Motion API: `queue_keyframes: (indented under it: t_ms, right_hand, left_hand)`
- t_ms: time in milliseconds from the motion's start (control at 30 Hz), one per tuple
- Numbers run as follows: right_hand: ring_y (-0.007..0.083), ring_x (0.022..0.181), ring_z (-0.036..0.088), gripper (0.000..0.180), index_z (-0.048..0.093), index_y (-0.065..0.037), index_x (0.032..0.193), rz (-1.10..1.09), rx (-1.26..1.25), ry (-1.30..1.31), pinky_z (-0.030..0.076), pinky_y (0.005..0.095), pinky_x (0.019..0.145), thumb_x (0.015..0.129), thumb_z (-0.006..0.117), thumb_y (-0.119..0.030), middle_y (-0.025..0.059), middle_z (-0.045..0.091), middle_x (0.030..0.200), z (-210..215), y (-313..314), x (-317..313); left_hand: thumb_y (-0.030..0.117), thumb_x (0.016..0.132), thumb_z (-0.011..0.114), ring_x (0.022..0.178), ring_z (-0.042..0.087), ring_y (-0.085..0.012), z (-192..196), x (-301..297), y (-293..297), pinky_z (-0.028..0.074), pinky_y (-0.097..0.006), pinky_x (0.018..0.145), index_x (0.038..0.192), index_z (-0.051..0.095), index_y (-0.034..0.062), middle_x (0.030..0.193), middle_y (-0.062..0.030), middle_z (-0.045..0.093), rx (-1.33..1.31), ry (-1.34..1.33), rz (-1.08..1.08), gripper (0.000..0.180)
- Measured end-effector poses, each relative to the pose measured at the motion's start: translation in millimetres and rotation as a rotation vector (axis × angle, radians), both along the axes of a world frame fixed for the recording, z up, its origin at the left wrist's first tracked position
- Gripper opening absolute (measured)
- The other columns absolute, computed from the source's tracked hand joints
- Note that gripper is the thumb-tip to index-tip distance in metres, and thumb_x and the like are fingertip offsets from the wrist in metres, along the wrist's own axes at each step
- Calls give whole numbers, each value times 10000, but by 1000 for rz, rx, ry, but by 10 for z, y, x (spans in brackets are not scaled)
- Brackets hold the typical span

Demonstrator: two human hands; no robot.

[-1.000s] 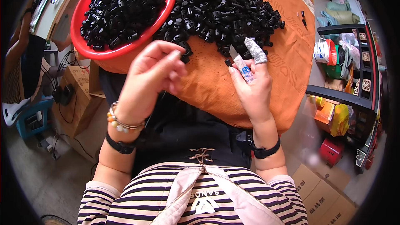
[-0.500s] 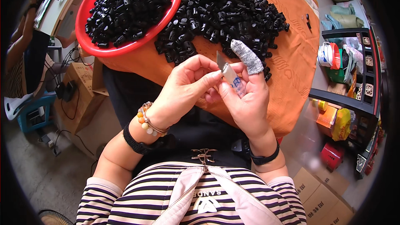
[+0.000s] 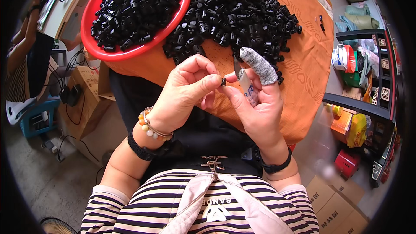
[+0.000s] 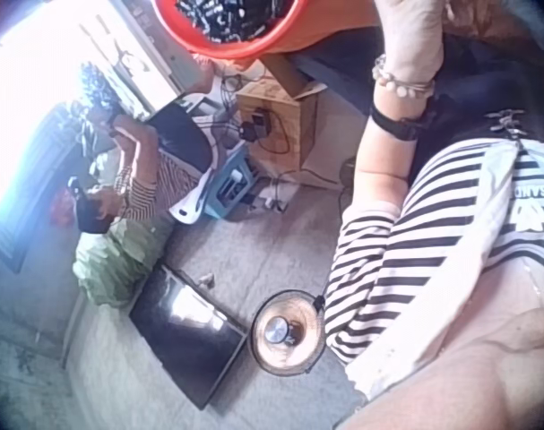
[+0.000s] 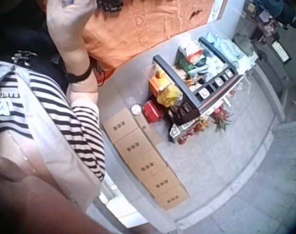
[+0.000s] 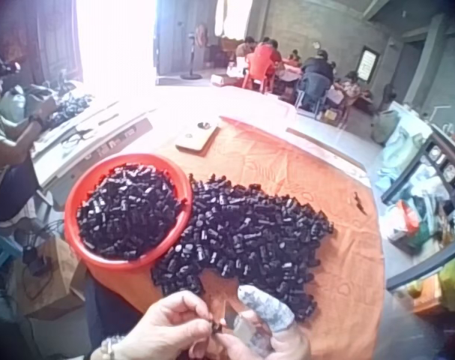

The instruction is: Inspecting and trimming small black plastic shoe components at a workbench.

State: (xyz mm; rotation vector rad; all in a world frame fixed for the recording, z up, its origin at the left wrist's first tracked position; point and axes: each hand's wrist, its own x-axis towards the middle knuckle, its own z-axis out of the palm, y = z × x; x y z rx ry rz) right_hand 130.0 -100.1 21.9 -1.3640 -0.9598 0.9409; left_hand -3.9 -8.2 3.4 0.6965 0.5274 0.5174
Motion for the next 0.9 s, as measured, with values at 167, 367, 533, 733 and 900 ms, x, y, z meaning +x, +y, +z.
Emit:
queue_keyframes:
  t_ms: [167,367,533,733,900]
  right_hand:
    - [91,915,537,572,322,-5,1317,-1,63,-39,440,206,822,806,563,85,68,542,1012,29,35,-1]
    - [87,846,558,559,349,-5,1302,-33,131,-38,465,210,741,795,569,77,69,561,972,14,50,-6]
    - [109,849,579,606,321,-17,1325,100,192,-383,479,217,734,784,567,102,82,541,1025,21,3,-35]
    - [58,934,512,619,334,-5,1313,57,178,-33,400,165,780,794,667,-60,38,546,1024,61,26,-37]
    - [59,747,556,493,426,22,1245,64,-4,167,450,186,661,822,645,-107,37,581,860,167,57,30]
  left_hand:
    - [114,854,597,602,538,-42,10,-27,16,448,-171,514,979,560,51,891,-27,624,70,-23,-58,145]
    - [111,865,578,678,590,-78,134,-34,44,496,-207,570,1021,533,34,946,-39,612,18,61,-92,180]
    - [142,883,559,679,594,-94,-41,-57,30,486,-205,572,1066,486,64,858,-27,586,-193,-133,-113,212]
    - [198,917,506,597,510,-64,20,-80,70,433,-189,541,1064,506,90,816,-21,557,-335,-199,-110,183]
    - [203,927,483,583,497,-62,-7,-85,74,423,-188,524,1034,502,106,814,-21,553,-335,-255,-106,145]
